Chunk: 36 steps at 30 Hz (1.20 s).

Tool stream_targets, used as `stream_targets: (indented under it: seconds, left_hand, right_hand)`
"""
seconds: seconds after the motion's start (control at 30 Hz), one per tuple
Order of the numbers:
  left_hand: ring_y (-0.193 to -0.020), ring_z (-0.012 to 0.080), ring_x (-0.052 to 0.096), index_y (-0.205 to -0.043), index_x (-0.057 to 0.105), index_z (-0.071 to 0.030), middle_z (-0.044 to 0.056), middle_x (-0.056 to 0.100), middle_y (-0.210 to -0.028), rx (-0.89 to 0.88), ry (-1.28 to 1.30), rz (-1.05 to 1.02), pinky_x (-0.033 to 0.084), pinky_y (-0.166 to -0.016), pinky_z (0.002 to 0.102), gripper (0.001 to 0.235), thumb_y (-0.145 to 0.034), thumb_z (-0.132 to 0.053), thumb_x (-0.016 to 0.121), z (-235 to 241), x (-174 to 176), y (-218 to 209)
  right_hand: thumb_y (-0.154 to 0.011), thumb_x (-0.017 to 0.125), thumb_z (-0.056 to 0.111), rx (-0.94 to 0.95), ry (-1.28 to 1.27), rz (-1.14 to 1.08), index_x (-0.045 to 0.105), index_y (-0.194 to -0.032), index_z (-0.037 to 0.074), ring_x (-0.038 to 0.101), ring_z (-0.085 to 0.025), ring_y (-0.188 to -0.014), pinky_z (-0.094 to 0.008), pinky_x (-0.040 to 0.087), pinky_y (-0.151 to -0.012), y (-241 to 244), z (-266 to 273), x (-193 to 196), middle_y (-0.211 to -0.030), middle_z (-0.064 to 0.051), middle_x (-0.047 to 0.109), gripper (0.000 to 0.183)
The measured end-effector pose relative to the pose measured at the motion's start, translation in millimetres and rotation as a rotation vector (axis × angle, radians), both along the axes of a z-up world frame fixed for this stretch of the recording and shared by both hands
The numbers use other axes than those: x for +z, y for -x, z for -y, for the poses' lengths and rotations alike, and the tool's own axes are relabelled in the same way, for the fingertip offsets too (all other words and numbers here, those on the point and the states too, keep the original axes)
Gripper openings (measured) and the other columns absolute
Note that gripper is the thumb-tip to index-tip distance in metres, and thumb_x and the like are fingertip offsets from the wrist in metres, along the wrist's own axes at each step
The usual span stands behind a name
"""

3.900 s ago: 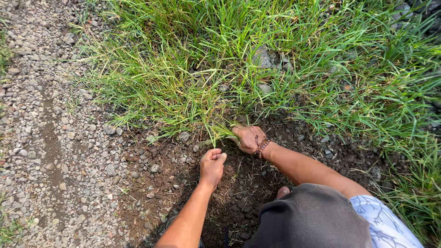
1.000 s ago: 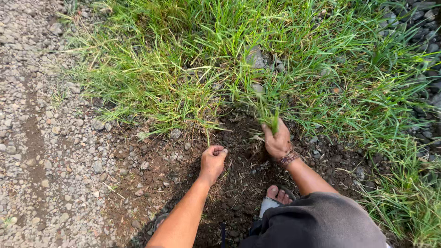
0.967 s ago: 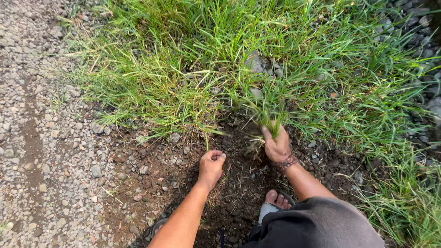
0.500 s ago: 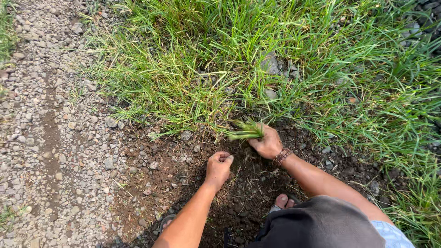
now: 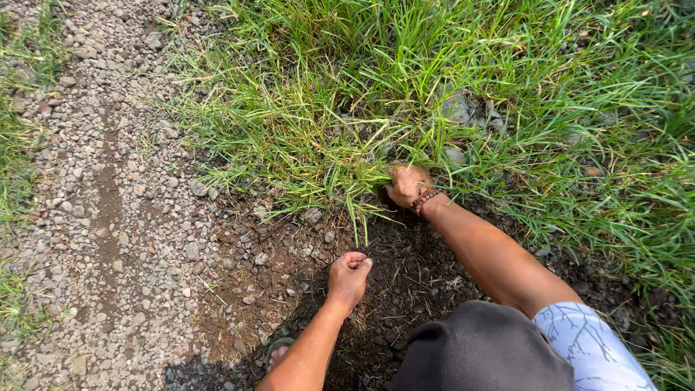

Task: The person repeatedly pulls clumps of grass and weeds from the soil by hand. They gather the uprooted vegetation and discard it to the side, clearing a patch of ground along a gravel path.

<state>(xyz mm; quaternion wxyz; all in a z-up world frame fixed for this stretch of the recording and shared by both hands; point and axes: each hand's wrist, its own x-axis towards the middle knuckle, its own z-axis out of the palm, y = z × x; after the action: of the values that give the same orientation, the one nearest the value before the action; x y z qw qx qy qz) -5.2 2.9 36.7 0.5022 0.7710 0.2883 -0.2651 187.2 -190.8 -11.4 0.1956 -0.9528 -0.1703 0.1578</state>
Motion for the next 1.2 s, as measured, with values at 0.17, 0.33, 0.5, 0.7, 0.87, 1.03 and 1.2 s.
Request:
stream_targets:
  seconds: [0.17, 0.33, 0.5, 0.7, 0.87, 1.03, 1.2]
  left_hand:
    - [-0.082, 0.0141, 0.064, -0.114, 0.068, -0.003, 0.003, 0.069, -0.097, 0.019, 0.013, -0.013, 0.054, -0.073, 0.031, 0.030, -0.091, -0.023, 0.070, 5.3, 5.1, -3.8]
    - [-0.084, 0.0123, 0.066, -0.109, 0.071, -0.001, 0.005, 0.073, -0.096, 0.060, 0.032, 0.083, 0.055, -0.075, 0.028, 0.027, -0.089, -0.020, 0.073, -4.6, -3.5, -8.4]
    - [-0.081, 0.0114, 0.065, -0.107, 0.069, -0.002, 0.004, 0.071, -0.095, 0.100, 0.102, 0.092, 0.054, -0.073, 0.028, 0.023, -0.090, -0.019, 0.072, -10.0, -22.9, -5.1]
    - [-0.079, 0.0113, 0.064, -0.106, 0.070, 0.000, 0.004, 0.071, -0.092, 0.078, 0.090, 0.136, 0.054, -0.072, 0.027, 0.024, -0.089, -0.017, 0.074, -1.3, -26.8, 0.0]
    - [-0.079, 0.0108, 0.063, -0.108, 0.069, -0.002, 0.003, 0.070, -0.092, 0.074, 0.063, 0.030, 0.054, -0.072, 0.026, 0.024, -0.091, -0.019, 0.073, -10.2, -16.6, -0.6]
    - [-0.076, 0.0100, 0.061, -0.104, 0.070, -0.003, 0.001, 0.068, -0.089, 0.109, 0.076, 0.031, 0.052, -0.069, 0.027, 0.022, -0.089, -0.018, 0.073, -16.8, -14.8, -3.7]
    - [-0.071, 0.0097, 0.057, -0.102, 0.069, -0.003, 0.000, 0.066, -0.085, 0.149, 0.125, 0.014, 0.049, -0.062, 0.027, 0.019, -0.091, -0.017, 0.073, -13.0, -13.6, -2.7]
  right_hand:
    - [-0.099, 0.060, 0.032, -0.109, 0.124, -0.296, 0.070, -0.120, 0.005, 0.072, -0.030, -0.095, -0.042, 0.059, -0.085, 11.4, 3.6, -43.7, -0.107, -0.018, 0.075, 0.035]
    - [-0.087, 0.076, 0.040, -0.373, -0.918, -0.410, 0.075, -0.118, 0.010, 0.073, -0.030, -0.101, -0.043, 0.057, -0.089, 53.4, 15.5, -29.8, -0.110, -0.012, 0.080, 0.043]
    - [-0.071, 0.087, 0.041, -0.075, -0.232, -0.038, 0.065, -0.133, 0.024, 0.064, -0.038, -0.104, -0.046, 0.054, -0.087, 54.9, 16.2, 5.7, -0.126, -0.020, 0.061, 0.068]
    - [-0.080, 0.070, 0.020, 0.149, -0.057, 0.053, 0.068, -0.113, 0.016, 0.068, -0.032, -0.102, -0.041, 0.058, -0.084, 38.6, -8.5, -14.5, -0.124, -0.012, 0.064, 0.033]
    - [-0.099, 0.060, 0.024, -0.093, -0.242, -0.295, 0.073, -0.113, 0.017, 0.073, -0.025, -0.090, -0.035, 0.061, -0.082, 53.1, 0.0, -27.2, -0.104, -0.011, 0.078, 0.020]
    - [-0.075, 0.091, 0.035, -0.063, -0.443, -0.049, 0.074, -0.116, 0.016, 0.067, -0.033, -0.107, -0.045, 0.054, -0.093, 58.6, -19.6, 16.7, -0.122, -0.015, 0.065, 0.048]
    - [-0.061, 0.095, 0.037, 0.067, -0.185, -0.147, 0.037, -0.146, 0.013, 0.061, -0.042, -0.113, -0.048, 0.053, -0.094, 45.5, -53.7, 57.1, -0.145, -0.023, 0.044, 0.106]
